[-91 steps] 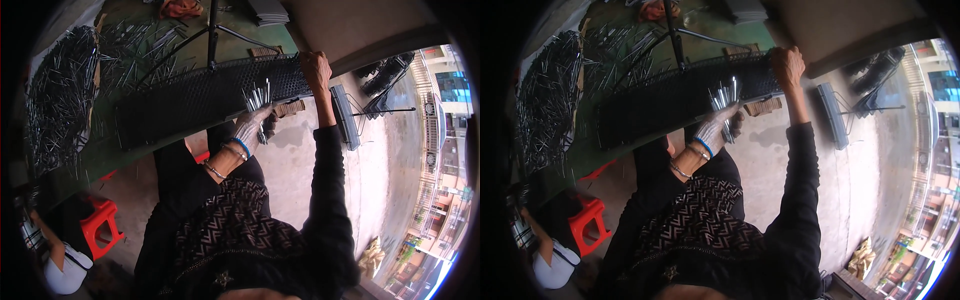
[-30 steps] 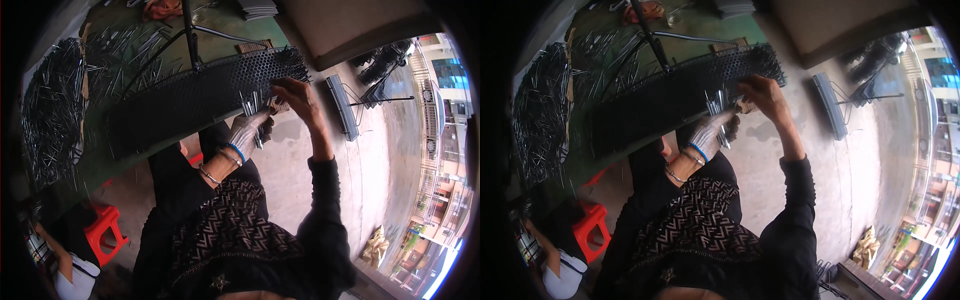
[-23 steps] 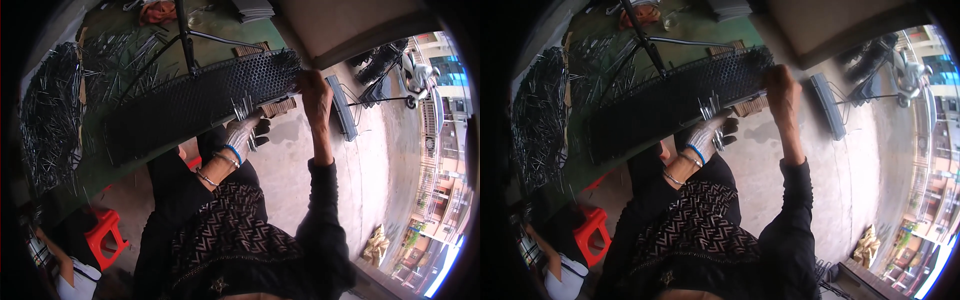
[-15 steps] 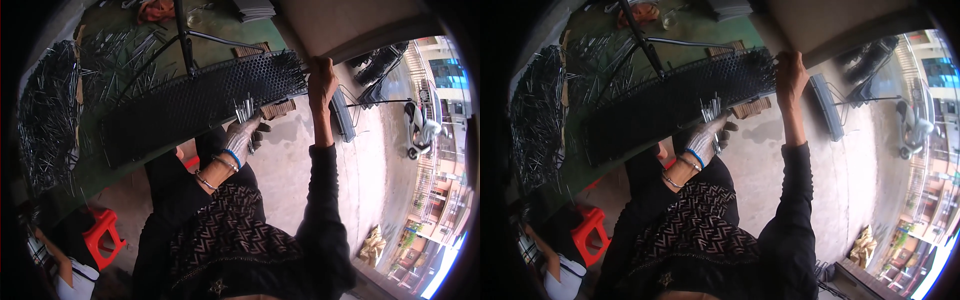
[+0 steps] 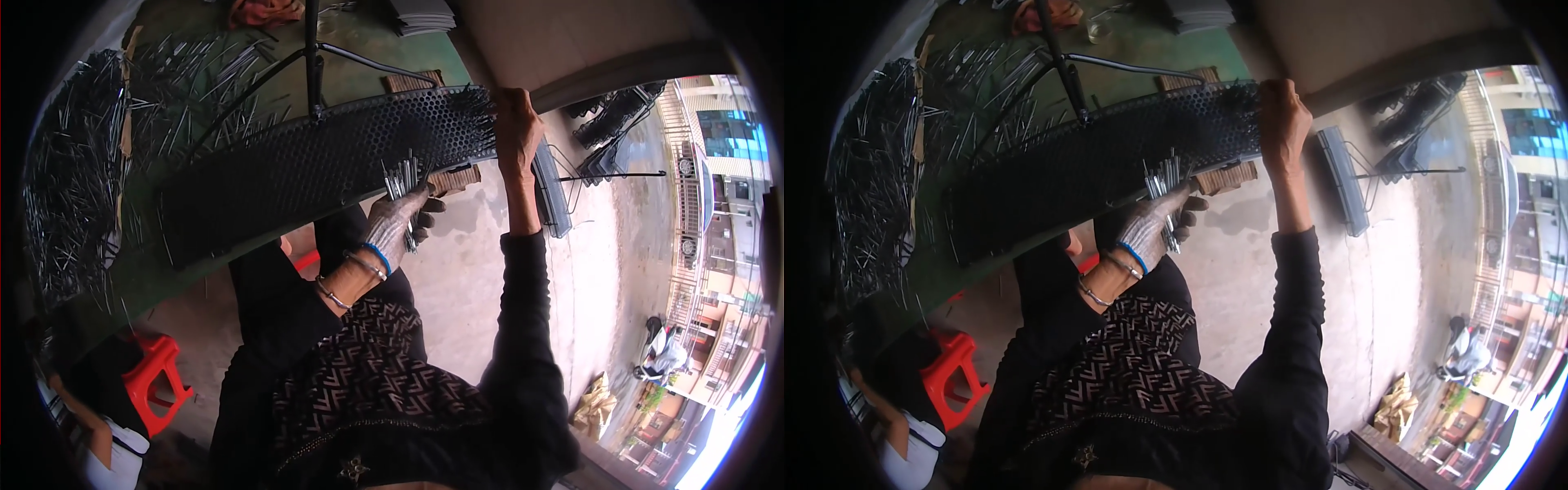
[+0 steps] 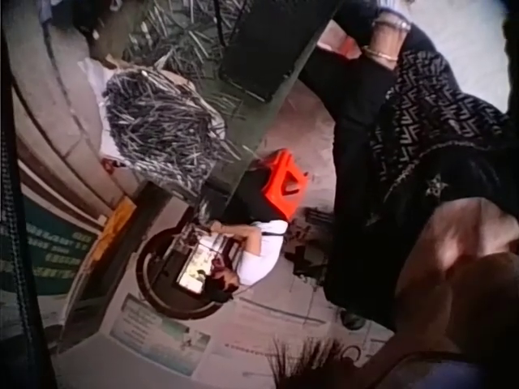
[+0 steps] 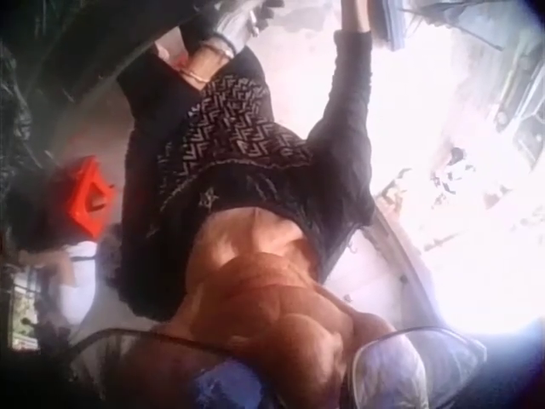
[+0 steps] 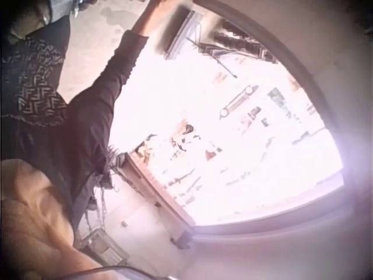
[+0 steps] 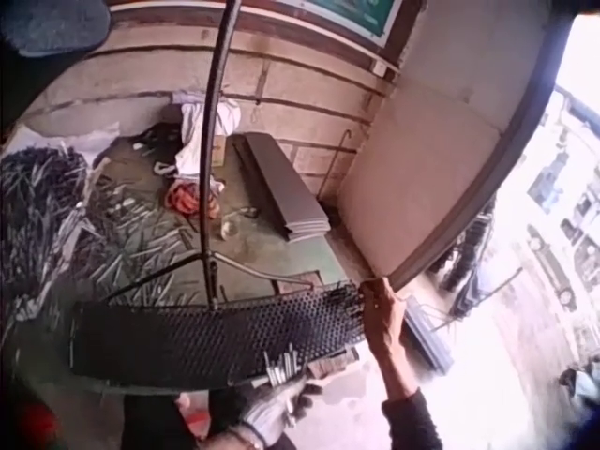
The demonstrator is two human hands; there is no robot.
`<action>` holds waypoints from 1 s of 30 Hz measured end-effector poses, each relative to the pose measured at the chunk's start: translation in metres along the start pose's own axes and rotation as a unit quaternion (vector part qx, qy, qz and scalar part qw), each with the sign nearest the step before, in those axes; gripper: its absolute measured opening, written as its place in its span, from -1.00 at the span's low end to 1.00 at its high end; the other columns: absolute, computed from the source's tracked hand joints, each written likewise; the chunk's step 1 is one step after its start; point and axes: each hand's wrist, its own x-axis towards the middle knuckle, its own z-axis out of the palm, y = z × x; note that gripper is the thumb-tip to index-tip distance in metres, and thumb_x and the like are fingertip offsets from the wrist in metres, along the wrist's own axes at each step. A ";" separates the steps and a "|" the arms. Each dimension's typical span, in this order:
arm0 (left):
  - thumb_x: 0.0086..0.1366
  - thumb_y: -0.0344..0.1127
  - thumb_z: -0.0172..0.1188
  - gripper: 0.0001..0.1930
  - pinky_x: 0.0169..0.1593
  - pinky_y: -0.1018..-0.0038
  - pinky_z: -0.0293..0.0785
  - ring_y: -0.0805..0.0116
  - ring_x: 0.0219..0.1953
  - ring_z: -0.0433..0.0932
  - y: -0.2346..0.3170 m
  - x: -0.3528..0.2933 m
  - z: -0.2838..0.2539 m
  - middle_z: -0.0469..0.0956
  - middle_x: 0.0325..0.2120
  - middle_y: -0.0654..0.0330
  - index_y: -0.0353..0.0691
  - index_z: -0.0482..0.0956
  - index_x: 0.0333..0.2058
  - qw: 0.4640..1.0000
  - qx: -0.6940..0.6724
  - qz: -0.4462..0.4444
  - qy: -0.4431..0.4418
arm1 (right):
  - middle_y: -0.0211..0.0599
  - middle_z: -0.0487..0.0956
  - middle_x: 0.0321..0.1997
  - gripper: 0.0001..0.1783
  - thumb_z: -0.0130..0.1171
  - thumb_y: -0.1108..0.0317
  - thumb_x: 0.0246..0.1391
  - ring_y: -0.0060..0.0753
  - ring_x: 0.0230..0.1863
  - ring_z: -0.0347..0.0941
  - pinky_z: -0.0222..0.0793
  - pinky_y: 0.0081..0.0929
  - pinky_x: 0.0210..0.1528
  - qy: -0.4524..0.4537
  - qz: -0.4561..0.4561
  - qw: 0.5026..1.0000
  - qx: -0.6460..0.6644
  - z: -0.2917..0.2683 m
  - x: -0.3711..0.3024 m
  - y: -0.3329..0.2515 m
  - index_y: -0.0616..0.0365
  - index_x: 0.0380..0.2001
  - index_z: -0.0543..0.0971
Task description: Inserting thin metal wires into a mesh-like frame.
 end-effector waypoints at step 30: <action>0.27 -0.19 0.17 -0.78 -0.52 0.66 0.33 0.57 -0.52 0.49 0.000 -0.005 0.004 0.62 -0.41 0.25 -0.20 0.58 -0.22 1.000 0.011 -0.009 0.017 | -0.39 0.57 -0.41 -0.69 0.20 0.24 0.12 -0.67 -0.42 0.42 0.36 -0.65 -0.38 -0.436 0.144 0.849 0.264 -0.028 -0.058 -0.047 0.29 -0.22 0.59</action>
